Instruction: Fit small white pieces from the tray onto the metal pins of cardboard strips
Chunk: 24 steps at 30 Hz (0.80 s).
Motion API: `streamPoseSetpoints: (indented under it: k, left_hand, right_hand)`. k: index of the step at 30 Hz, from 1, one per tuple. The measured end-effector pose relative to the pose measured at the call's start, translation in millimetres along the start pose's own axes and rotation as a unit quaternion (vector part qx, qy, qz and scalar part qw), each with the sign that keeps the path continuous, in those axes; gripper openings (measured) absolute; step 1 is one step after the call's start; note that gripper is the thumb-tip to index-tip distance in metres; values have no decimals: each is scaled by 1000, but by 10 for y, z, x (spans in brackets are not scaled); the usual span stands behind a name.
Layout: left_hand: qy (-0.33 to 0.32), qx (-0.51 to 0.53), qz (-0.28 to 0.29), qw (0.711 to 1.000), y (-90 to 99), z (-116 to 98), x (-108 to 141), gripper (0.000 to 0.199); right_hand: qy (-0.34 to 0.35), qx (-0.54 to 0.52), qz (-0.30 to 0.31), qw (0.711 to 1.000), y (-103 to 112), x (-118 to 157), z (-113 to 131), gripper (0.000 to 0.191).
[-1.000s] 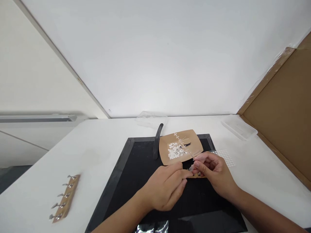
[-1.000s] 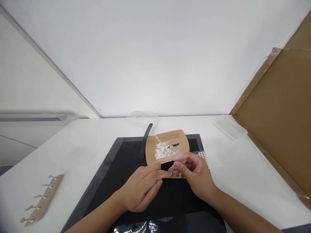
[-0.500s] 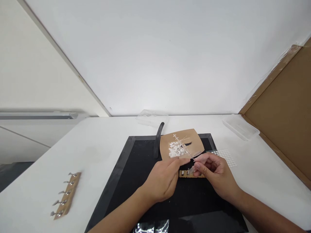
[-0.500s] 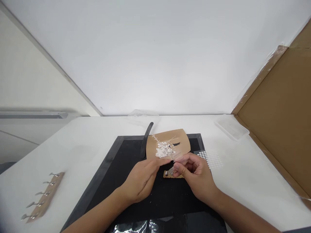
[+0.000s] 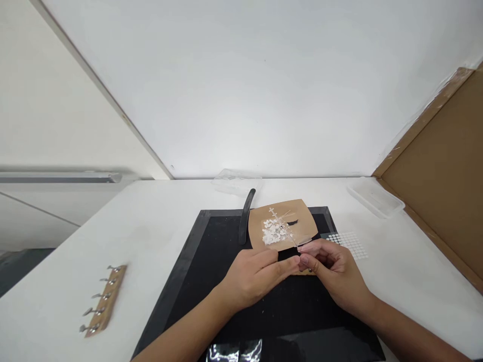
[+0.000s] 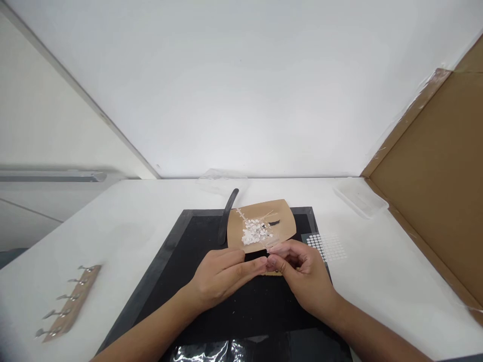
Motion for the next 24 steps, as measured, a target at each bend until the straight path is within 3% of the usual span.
streamPoseSetpoints:
  k: [6,11,18,24]
  left_hand:
    - [34,29,-12,999,12,-57,-39,14]
    - [36,34,-24,998,26,-113,-63,7]
    - [59,53,-1,997,-17,-123,-40,4]
    - [89,74,33,993,-37,-121,-46,11]
  right_hand:
    - [52,134,72,987,15,21,14,22]
    - [37,98,62,993,-7,31,41,24]
    - [-6,29,83,996,-50,10,47,33]
    - [34,81,69,994,-38,12,79,33]
Point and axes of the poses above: each hand's wrist, its own x-axis away from the middle knuckle, its own y-axis out of the back of the hand, z = x × y, the point moved 2 cm from there along -x, towards the middle knuckle, and after that the axes turned 4 degrees about -x, right-handed, at the moved point
